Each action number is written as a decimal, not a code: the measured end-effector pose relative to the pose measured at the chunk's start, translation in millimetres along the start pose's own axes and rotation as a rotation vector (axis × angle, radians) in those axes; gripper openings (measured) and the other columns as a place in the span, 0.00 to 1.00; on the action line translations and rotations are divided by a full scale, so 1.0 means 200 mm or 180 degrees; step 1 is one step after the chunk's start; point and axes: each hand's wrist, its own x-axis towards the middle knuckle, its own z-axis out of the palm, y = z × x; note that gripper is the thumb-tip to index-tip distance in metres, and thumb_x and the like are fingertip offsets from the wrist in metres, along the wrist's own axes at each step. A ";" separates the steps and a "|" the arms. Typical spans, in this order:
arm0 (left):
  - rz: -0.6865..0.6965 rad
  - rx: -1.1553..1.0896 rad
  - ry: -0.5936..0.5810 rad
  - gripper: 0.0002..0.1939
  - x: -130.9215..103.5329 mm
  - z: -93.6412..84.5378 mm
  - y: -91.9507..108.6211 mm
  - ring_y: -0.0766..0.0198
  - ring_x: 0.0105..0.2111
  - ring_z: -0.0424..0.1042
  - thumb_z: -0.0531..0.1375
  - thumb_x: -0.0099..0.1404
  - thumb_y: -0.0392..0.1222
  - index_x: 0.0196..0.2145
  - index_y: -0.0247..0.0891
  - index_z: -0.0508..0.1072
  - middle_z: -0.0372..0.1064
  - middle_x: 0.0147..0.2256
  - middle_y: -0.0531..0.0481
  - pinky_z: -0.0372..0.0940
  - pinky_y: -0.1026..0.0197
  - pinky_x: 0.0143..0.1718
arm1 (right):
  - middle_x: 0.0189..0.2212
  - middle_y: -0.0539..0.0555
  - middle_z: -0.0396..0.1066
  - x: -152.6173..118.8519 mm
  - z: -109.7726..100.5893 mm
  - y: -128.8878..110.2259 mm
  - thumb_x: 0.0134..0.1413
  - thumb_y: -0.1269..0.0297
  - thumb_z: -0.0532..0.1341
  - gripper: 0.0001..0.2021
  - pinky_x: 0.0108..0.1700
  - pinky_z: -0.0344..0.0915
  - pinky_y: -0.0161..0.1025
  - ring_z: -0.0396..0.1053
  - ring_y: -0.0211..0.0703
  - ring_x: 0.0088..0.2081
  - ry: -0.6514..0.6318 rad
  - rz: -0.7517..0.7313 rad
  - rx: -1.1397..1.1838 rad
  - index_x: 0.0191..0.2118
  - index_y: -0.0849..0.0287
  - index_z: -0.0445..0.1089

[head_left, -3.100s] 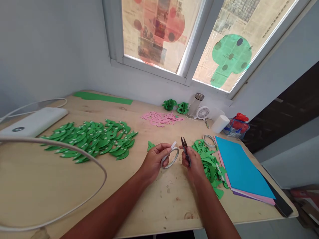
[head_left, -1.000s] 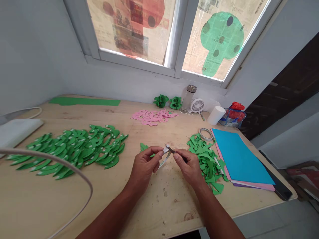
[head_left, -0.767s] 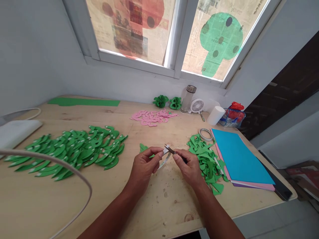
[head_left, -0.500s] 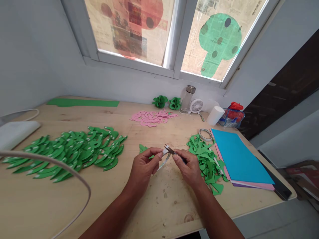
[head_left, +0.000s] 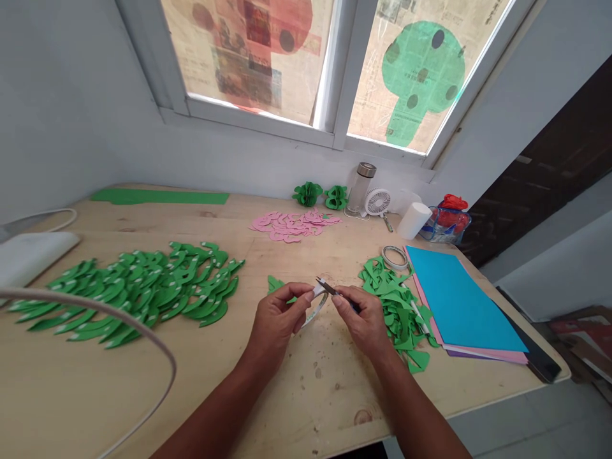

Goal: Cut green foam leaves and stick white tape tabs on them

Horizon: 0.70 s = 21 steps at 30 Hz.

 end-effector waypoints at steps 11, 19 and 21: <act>0.0038 0.0016 -0.0013 0.08 -0.01 0.01 0.01 0.78 0.14 0.52 0.65 0.52 0.42 0.28 0.35 0.74 0.60 0.21 0.59 0.44 0.70 0.16 | 0.31 0.55 0.76 -0.01 0.00 -0.01 0.55 0.62 0.59 0.10 0.34 0.64 0.35 0.70 0.41 0.32 0.0161 -0.0037 -0.0102 0.38 0.60 0.75; 0.0103 0.0005 0.0047 0.07 0.00 0.00 0.01 0.78 0.14 0.53 0.64 0.53 0.41 0.29 0.36 0.74 0.58 0.21 0.59 0.45 0.69 0.17 | 0.32 0.54 0.75 0.00 0.00 0.00 0.55 0.61 0.59 0.10 0.33 0.64 0.34 0.70 0.40 0.31 0.0146 -0.0100 -0.0120 0.38 0.59 0.75; 0.0123 -0.0027 0.0056 0.06 0.00 -0.01 0.01 0.78 0.14 0.53 0.64 0.53 0.41 0.29 0.36 0.75 0.59 0.21 0.59 0.45 0.69 0.17 | 0.31 0.54 0.75 0.00 0.00 -0.01 0.55 0.62 0.59 0.10 0.33 0.63 0.34 0.69 0.40 0.31 0.0117 -0.0175 -0.0182 0.39 0.59 0.75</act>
